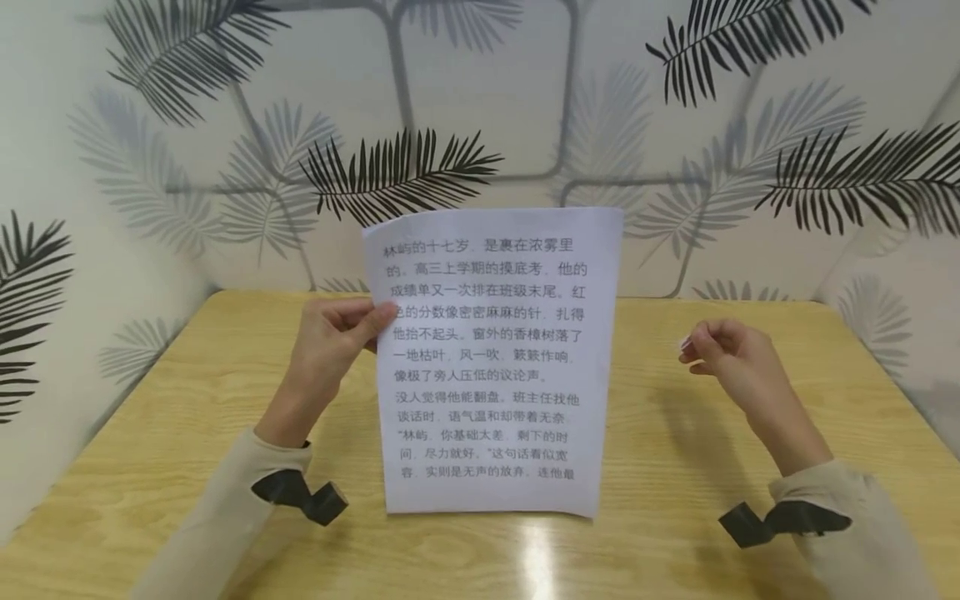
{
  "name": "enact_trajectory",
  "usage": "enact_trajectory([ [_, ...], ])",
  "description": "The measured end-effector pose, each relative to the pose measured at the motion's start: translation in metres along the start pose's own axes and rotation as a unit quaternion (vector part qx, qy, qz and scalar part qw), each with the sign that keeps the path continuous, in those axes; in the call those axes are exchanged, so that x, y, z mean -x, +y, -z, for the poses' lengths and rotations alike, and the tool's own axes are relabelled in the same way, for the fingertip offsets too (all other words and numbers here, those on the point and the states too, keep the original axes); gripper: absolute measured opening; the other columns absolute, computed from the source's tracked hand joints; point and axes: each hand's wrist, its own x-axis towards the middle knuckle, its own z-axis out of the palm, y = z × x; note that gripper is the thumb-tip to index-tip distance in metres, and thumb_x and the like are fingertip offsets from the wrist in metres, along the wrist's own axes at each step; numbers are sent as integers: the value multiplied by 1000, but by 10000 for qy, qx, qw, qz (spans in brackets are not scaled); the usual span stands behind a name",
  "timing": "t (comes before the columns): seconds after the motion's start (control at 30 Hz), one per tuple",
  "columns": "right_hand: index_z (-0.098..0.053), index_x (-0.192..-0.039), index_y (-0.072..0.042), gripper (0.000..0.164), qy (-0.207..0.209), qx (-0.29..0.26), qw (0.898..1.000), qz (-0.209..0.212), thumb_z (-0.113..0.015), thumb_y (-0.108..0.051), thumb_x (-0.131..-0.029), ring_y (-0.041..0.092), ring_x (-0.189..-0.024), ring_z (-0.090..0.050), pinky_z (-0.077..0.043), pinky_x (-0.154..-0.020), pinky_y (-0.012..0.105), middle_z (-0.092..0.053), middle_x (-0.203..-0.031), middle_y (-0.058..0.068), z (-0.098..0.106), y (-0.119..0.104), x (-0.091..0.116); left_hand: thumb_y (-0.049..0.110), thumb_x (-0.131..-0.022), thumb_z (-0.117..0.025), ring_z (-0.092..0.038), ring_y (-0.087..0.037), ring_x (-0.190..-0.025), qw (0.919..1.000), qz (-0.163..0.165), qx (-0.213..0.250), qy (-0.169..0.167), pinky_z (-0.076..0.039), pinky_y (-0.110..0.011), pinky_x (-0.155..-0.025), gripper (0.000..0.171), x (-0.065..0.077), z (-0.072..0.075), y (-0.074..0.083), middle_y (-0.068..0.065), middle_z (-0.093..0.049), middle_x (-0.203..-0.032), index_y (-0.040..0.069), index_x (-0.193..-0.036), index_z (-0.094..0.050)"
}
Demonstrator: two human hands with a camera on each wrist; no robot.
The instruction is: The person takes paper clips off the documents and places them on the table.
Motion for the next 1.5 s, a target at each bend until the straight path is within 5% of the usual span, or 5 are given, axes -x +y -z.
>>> enact_trajectory([
  [0.37,-58,-98,0,19,-72,690,9972,-278,-46,-13,-103,0,-79,-62,-53,-68,17,-64,-85,-13,-6,10,3,-1,-91,-63,-66,-13,-55,9999,-85,75,-33,-55,-25,-56,17,-2,-1,-3,-25,-70,-82,-14,-101,-69],
  [0.57,-52,-111,14,30,-417,1790,9815,-540,-40,-13,-105,-3,-80,-60,-54,-69,20,-63,-89,-10,-5,19,8,0,-91,-64,-67,-16,-56,10000,-64,35,-62,-55,-25,-56,18,-3,-1,-5,-24,-71,-82,-13,-102,-69],
  [0.8,-52,-109,13,28,-827,2363,9649,-796,-37,-11,-105,3,-76,-58,-54,-66,25,-64,-92,8,-5,29,14,-1,-91,-64,-66,-15,-56,9999,-38,104,-83,-55,-25,-55,17,-3,-2,-5,-25,-70,-82,-13,-102,-69],
  [1.2,-58,-102,9,26,-791,3417,9334,-756,-45,-13,-103,11,-71,-53,-45,-60,25,-64,-84,7,-6,34,15,0,-91,-65,-65,-12,-55,9999,62,85,-50,-54,-24,-55,17,-3,-2,-4,-24,-71,-81,-13,-101,-70],
  [1.5,-57,-102,3,24,-303,3641,9302,-352,-51,-20,-101,20,-77,-59,-46,-58,28,-66,-90,14,-6,29,11,1,-91,-65,-65,-13,-55,10000,45,48,-34,-54,-24,-55,17,-2,-1,-4,-23,-71,-81,-12,-101,-70],
])
